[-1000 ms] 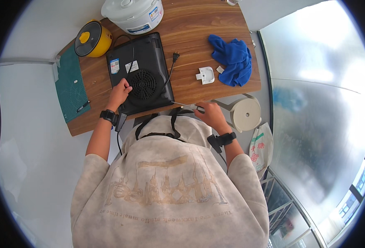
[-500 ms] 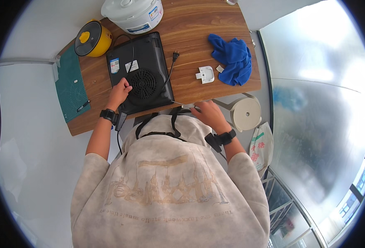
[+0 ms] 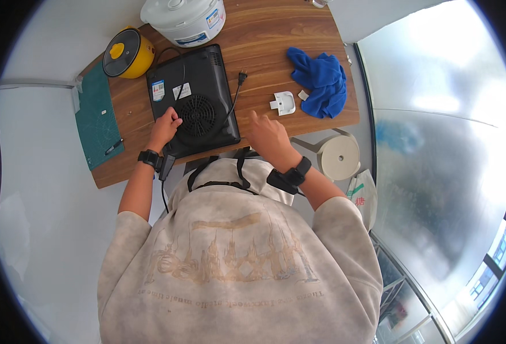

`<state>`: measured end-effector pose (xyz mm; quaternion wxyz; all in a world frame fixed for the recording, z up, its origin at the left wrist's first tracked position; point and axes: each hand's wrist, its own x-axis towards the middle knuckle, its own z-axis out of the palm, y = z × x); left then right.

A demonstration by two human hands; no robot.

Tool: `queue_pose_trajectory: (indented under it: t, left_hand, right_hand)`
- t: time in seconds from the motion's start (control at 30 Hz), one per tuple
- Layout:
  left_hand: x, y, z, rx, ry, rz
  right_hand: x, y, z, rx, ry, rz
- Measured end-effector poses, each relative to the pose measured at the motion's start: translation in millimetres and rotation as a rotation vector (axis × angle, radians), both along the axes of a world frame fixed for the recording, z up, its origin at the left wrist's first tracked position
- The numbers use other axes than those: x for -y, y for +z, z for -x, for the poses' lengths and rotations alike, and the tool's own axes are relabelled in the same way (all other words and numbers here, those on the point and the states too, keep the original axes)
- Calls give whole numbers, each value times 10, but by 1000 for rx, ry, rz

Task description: The person uses a screwdriver to remove screws from the bottom of a black electronic device on a wooden table. They rotate the device to access different screw locations and continue unscrewing until the end of the clip.

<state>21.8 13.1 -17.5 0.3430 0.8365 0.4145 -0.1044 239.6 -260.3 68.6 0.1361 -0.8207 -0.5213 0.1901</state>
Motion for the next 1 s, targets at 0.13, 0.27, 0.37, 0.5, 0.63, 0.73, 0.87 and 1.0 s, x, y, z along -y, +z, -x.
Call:
queue_pose_trajectory:
  t: [0.13, 0.27, 0.37, 0.5, 0.63, 0.73, 0.87, 1.0]
  left_hand:
    - [4, 10, -5, 5, 4, 3]
    - [32, 32, -10, 6, 15, 3]
    - [34, 33, -16, -4, 28, 19]
    - [28, 26, -4, 17, 11, 7]
    - [20, -1, 7, 11, -1, -1]
    - [6, -11, 0, 4, -10, -8]
    - [23, 12, -2, 16, 0, -2]
    - [36, 47, -9, 23, 8, 0]
  right_hand:
    - [-248, 140, 44, -50, -44, -46]
    - [-325, 150, 39, -143, -126, -114]
    - [-301, 152, -1, -275, -139, -167]
    - [-250, 161, 8, -283, -100, -209]
    - [-323, 300, -20, 29, -43, 189]
    - [-361, 81, -51, 100, 94, -44]
    - [-467, 255, -13, -55, 125, -51]
    - [-476, 247, 14, -133, 178, -190]
